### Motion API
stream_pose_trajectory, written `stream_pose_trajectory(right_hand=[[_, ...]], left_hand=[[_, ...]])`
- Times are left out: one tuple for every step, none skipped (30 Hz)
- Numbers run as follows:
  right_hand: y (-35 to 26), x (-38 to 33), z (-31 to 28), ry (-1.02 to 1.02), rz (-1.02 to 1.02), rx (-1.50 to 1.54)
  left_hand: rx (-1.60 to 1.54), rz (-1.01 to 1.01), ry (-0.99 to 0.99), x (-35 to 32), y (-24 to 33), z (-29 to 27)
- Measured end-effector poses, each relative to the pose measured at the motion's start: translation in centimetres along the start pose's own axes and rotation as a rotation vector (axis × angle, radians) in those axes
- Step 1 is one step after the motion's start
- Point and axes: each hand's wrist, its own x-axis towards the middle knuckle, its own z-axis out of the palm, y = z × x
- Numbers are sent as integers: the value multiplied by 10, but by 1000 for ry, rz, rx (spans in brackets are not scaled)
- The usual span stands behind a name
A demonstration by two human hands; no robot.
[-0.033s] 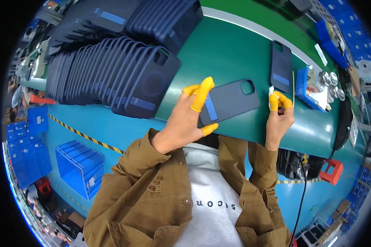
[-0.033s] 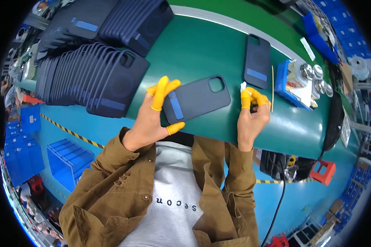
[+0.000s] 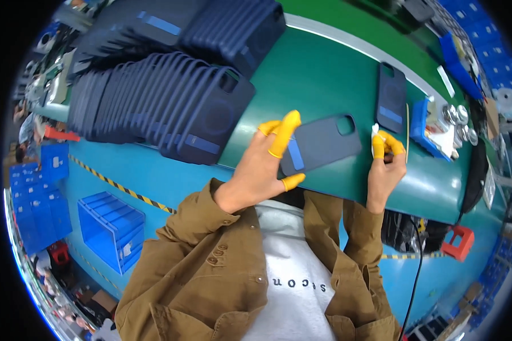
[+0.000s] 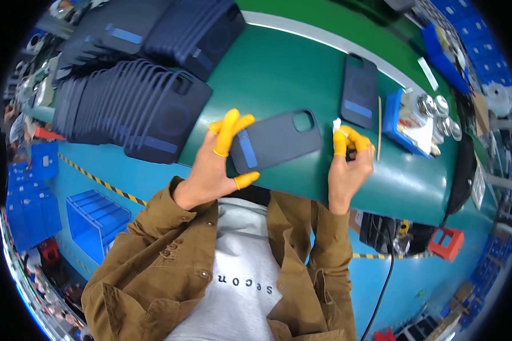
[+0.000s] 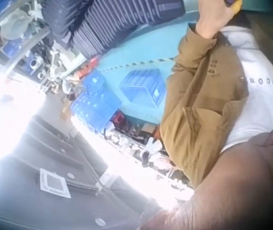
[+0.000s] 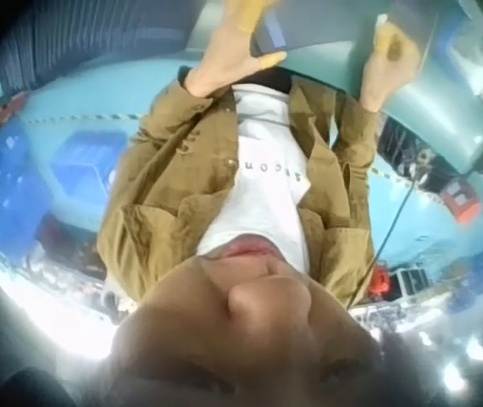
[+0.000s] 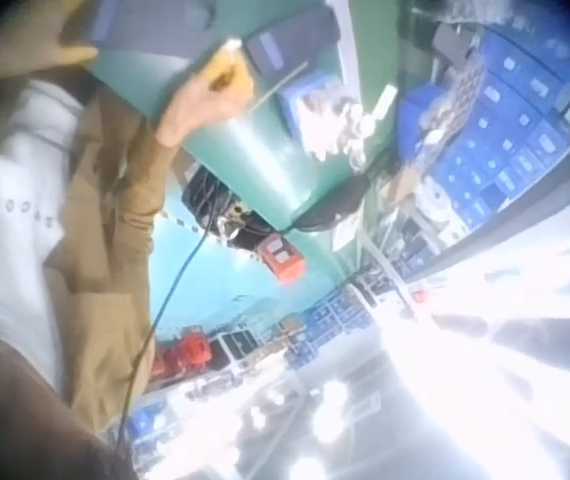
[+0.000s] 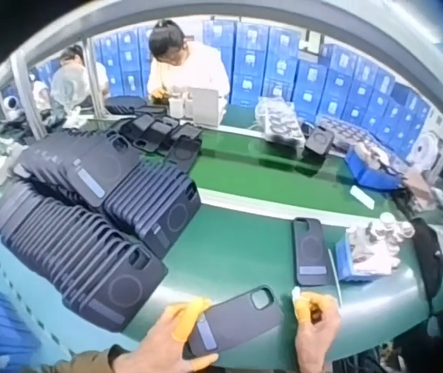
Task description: The recorder uses a wipe to clean the back of blue phone cases on an assembly line.
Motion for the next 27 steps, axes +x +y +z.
stream_pose_trajectory(right_hand=[[3,-1,5,7,-50,41],[2,-5,1,-9,-26,18],[7,-9,-1,-15,4,121],[8,-9,-2,-15,-8,119],[9,-9,-2,-50,17,137],[7,-10,-5,-58,34,133],[11,-11,-8,-72,100,129],[12,-10,-7,-82,77,154],[7,-11,-7,-71,60,137],[5,-12,-8,-61,44,117],[7,-13,-7,-71,81,147],[10,-13,-7,-73,76,156],[13,-13,-7,-70,42,150],[15,-11,-5,-69,6,147],[15,-10,-5,-67,2,153],[15,-10,-5,-75,22,188],[14,-11,-6,-76,48,215],[13,-12,-6,-63,55,205],[12,-12,-6,-58,60,220],[10,-12,-6,-50,66,232],[8,-12,-7,-45,66,232],[5,-12,-7,-38,49,247],[0,-12,-4,-33,78,252],[-1,-10,-3,-53,63,234],[2,-10,1,-24,59,291],[2,-9,1,1,49,350],[3,-9,1,26,57,327]], left_hand=[[16,6,-6,0,2,-2],[35,13,-11,-1,7,-4],[10,52,-22,0,11,-7],[-6,89,-23,-1,15,-13],[36,73,-57,-5,23,-25],[74,108,-88,-5,28,-40],[168,182,-49,-2,33,-55],[260,255,-14,5,35,-72],[360,303,42,14,33,-89],[484,342,98,27,30,-108],[583,371,183,39,23,-123],[642,317,272,53,19,-136],[750,297,312,65,5,-149],[883,284,362,74,-13,-160],[1019,277,374,82,-30,-168],[1150,269,386,86,-48,-173],[1220,239,345,90,-67,-176],[1285,212,301,91,-79,-176],[1302,184,271,93,-72,-175],[1244,158,278,91,-63,-171],[1192,184,305,90,-44,-162],[1135,209,330,89,-23,-151],[1013,189,310,84,5,-136],[903,164,289,76,31,-122],[743,215,240,72,46,-103],[587,260,192,72,62,-85],[462,269,135,73,69,-60]])
